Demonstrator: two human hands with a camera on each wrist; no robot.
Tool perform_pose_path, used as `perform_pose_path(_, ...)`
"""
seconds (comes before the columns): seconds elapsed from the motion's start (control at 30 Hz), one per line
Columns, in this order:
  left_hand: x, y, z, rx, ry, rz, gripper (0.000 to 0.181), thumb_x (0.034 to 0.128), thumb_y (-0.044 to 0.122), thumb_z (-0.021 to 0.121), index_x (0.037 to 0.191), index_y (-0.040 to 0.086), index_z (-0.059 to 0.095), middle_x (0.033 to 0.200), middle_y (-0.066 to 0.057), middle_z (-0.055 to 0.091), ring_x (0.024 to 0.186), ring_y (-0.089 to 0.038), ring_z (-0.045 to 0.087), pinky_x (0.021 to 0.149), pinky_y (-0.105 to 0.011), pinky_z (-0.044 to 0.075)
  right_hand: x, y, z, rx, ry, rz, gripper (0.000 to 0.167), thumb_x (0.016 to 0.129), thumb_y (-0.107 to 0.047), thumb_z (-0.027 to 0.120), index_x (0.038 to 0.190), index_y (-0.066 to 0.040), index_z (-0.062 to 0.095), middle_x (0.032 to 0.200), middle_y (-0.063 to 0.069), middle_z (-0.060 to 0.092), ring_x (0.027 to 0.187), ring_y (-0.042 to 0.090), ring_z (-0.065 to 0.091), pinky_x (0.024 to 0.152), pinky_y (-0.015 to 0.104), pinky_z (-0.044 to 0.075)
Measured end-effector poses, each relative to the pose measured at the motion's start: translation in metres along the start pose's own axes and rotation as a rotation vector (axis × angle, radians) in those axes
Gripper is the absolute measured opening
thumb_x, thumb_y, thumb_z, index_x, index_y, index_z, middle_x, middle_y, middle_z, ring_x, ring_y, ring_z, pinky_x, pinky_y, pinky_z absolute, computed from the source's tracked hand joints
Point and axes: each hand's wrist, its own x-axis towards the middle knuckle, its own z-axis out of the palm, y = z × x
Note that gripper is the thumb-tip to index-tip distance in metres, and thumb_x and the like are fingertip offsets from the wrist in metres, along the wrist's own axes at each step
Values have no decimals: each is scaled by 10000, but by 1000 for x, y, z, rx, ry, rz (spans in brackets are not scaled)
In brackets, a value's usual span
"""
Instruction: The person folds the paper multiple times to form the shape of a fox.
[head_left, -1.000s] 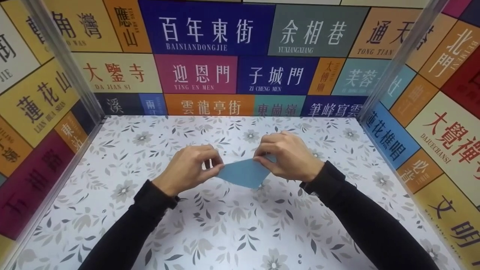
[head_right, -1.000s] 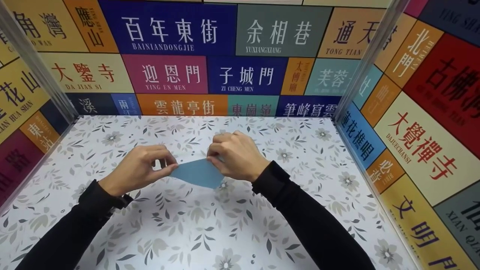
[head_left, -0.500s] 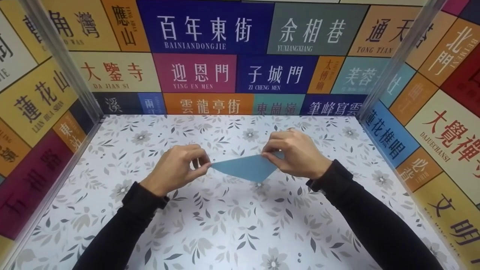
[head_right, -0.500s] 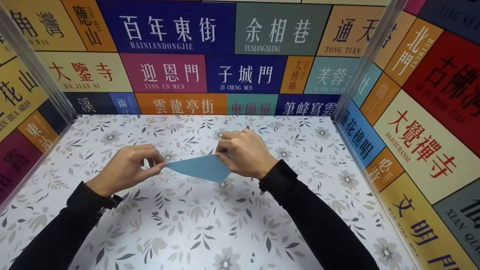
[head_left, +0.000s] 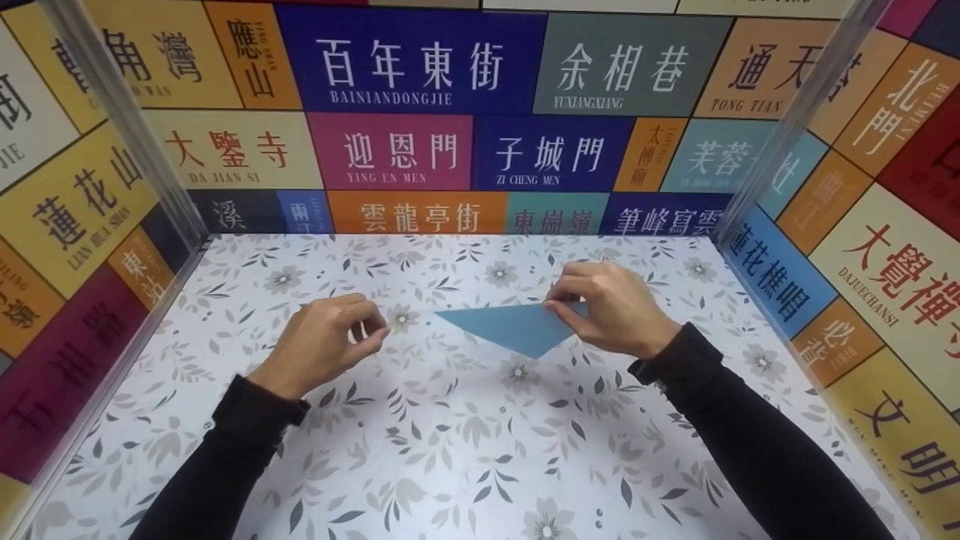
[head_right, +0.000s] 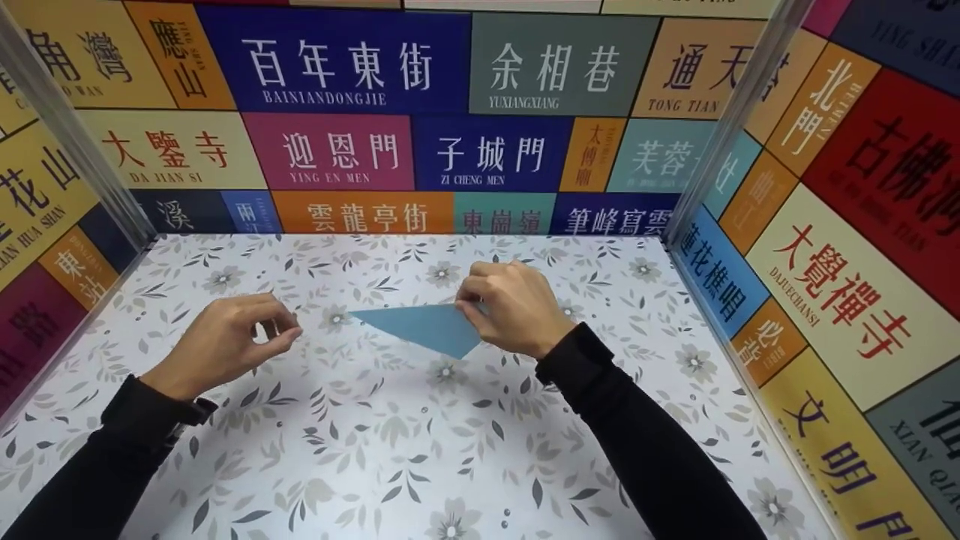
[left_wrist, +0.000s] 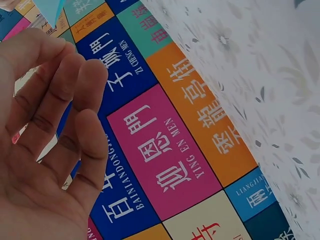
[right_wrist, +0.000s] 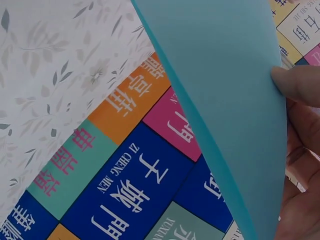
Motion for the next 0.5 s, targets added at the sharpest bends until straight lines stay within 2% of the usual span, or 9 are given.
perform_pose_path(0.3,-1,10,3,2,-8,-35,43,1019,164,883,1021,176,841,966,33,827,832,-138,762,705,-278,618,1,-6,6,30,-29,37,41,1021,-145,902,1001,-135,868,954,44,804,886,227,812,774,430,705)
perform_pose_path(0.5,2,13,6,-5,24,-9,56,1030,180,884,1052,184,832,1005,26,831,826,-150,773,706,-284,629,0,-11,11,25,-17,29,56,997,-115,916,1025,-146,879,950,37,811,861,234,794,746,428,685)
